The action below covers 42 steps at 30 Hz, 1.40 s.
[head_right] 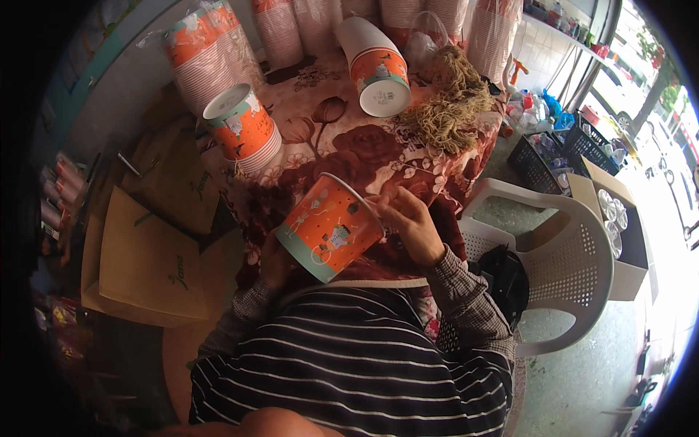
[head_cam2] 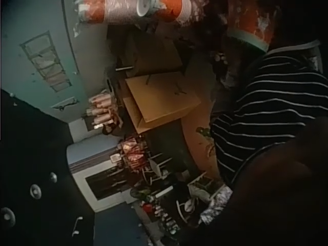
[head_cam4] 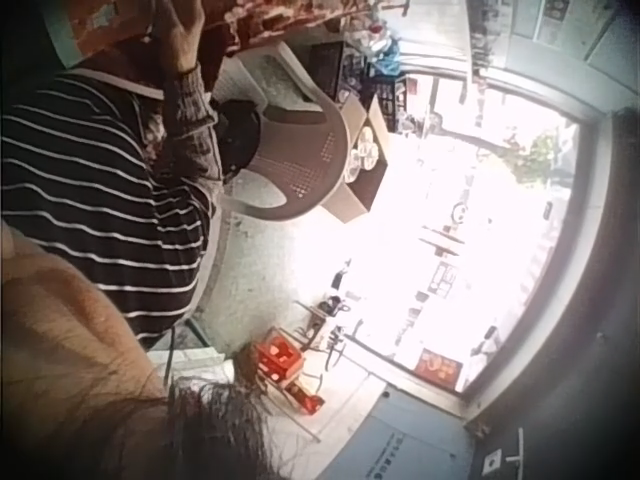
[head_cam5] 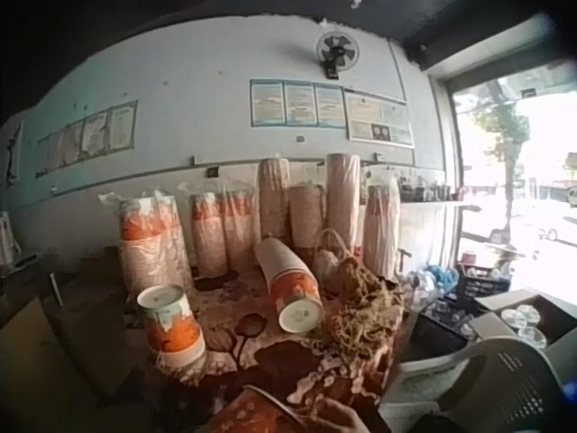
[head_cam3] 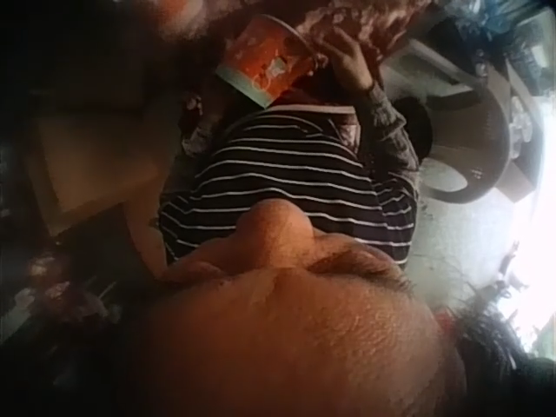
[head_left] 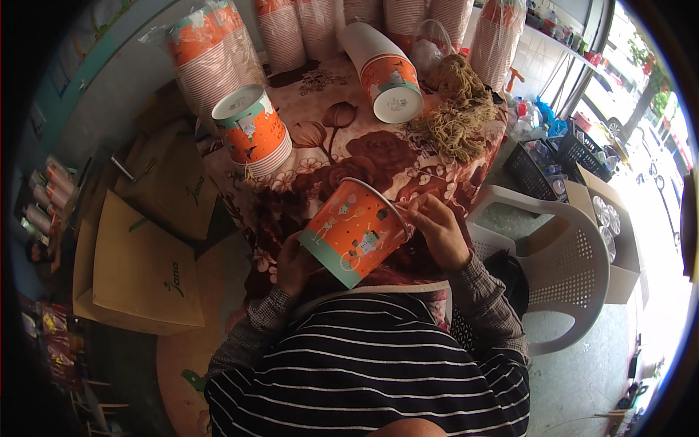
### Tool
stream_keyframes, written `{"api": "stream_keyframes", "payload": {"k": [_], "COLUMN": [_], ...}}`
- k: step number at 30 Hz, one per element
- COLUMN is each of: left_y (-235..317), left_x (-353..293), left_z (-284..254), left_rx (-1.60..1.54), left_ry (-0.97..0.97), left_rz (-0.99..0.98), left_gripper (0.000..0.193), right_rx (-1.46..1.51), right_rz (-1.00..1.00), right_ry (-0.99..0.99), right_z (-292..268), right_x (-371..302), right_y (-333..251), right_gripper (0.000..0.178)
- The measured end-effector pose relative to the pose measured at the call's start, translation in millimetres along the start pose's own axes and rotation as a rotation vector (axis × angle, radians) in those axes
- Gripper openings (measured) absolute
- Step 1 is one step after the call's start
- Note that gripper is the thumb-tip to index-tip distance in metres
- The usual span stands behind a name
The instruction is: Threading and tying plastic or string handles onto paper buckets.
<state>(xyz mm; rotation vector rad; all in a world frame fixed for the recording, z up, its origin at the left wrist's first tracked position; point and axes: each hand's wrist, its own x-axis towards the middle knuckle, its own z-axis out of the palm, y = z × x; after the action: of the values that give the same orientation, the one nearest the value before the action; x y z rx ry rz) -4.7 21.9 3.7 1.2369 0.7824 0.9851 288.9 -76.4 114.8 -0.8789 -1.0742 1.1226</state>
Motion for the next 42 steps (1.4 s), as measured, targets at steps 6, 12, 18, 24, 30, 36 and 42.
{"api": "stream_keyframes", "payload": {"k": [6, 12, 18, 24, 30, 36, 42], "left_y": [-13, -10, 72, 162, 129, 128, 130], "left_x": [-5, -3, -8, 2, 5, -13, -16], "left_z": [-2, -2, 15, 59, 62, 67, 77], "left_rx": [-0.043, 0.095, 0.355, 0.997, 0.809, 0.836, 0.89], "left_ry": [-0.04, -0.123, 0.054, -0.294, -0.297, -0.173, -0.126], "left_rz": [0.165, 0.131, 0.504, 1.004, 0.778, 0.78, 0.796], "left_gripper": [0.038, 0.048, 0.039, 0.035, 0.013, 0.012, 0.011], "right_rx": [-0.041, -0.297, -0.705, -0.715, -0.346, -0.619, -0.725], "right_rz": [0.029, -0.119, -0.372, -0.382, -0.068, -0.271, -0.346], "right_ry": [-0.078, 0.007, -0.133, -0.385, -0.26, -0.149, -0.082], "right_z": [8, 19, 29, 46, 40, 40, 52], "right_x": [-6, -14, -14, 3, 18, 2, -19], "right_y": [-4, -9, -23, -28, 0, -6, -4], "right_gripper": [0.008, 0.008, 0.005, 0.011, 0.008, 0.005, 0.011]}}
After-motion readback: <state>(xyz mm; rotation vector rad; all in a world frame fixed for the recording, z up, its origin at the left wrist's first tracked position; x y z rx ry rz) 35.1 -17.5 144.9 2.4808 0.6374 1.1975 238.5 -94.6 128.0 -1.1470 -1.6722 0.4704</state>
